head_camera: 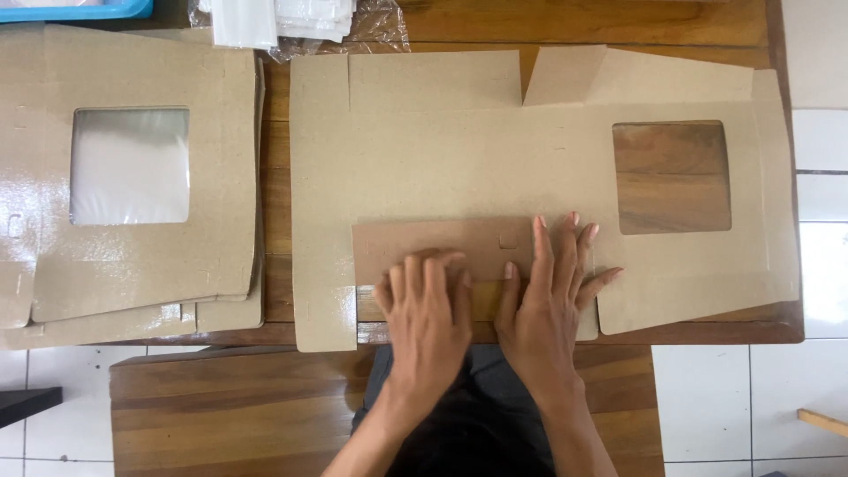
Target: Assembling cardboard boxes by folding and tucking flaps along pre-scored lines on a wooden table.
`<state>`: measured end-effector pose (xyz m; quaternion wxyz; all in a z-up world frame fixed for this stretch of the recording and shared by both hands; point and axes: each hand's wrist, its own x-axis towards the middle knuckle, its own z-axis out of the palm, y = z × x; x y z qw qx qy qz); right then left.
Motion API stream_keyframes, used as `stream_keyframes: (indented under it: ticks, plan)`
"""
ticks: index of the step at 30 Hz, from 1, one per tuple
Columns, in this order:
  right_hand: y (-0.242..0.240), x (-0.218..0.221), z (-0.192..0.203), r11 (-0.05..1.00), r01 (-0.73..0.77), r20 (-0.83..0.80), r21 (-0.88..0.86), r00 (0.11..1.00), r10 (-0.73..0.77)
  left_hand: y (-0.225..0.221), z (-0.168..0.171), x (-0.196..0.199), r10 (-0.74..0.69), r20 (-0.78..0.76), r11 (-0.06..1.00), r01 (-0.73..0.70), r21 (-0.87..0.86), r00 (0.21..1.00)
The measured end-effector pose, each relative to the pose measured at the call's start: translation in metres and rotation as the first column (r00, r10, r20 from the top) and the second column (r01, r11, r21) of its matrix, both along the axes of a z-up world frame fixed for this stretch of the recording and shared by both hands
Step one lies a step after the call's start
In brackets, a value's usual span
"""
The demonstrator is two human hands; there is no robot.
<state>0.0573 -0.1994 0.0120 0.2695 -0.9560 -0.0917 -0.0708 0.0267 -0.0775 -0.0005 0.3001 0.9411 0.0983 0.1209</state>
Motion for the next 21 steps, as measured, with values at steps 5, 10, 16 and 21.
stream_keyframes:
  ticks: [5,10,16,21]
  plan:
    - [0.0,0.0,0.003,1.0,0.004,-0.012,0.008,1.0,-0.004,0.029,0.002,0.0,0.072,-0.038,0.997,-0.071,0.027,0.997]
    - [0.0,-0.001,0.003,1.0,-0.009,0.005,-0.006,1.0,0.009,0.059,-0.013,-0.01,0.161,-0.135,0.986,-0.155,0.054,0.978]
    - [-0.001,0.005,0.012,0.993,-0.02,-0.003,-0.119,1.0,0.02,0.099,0.003,-0.017,0.187,0.008,0.97,-0.186,0.155,0.982]
    - [-0.007,0.042,0.036,0.944,-0.286,0.003,-0.163,0.957,0.29,0.103,0.022,-0.001,-0.004,0.041,0.998,0.001,0.063,0.999]
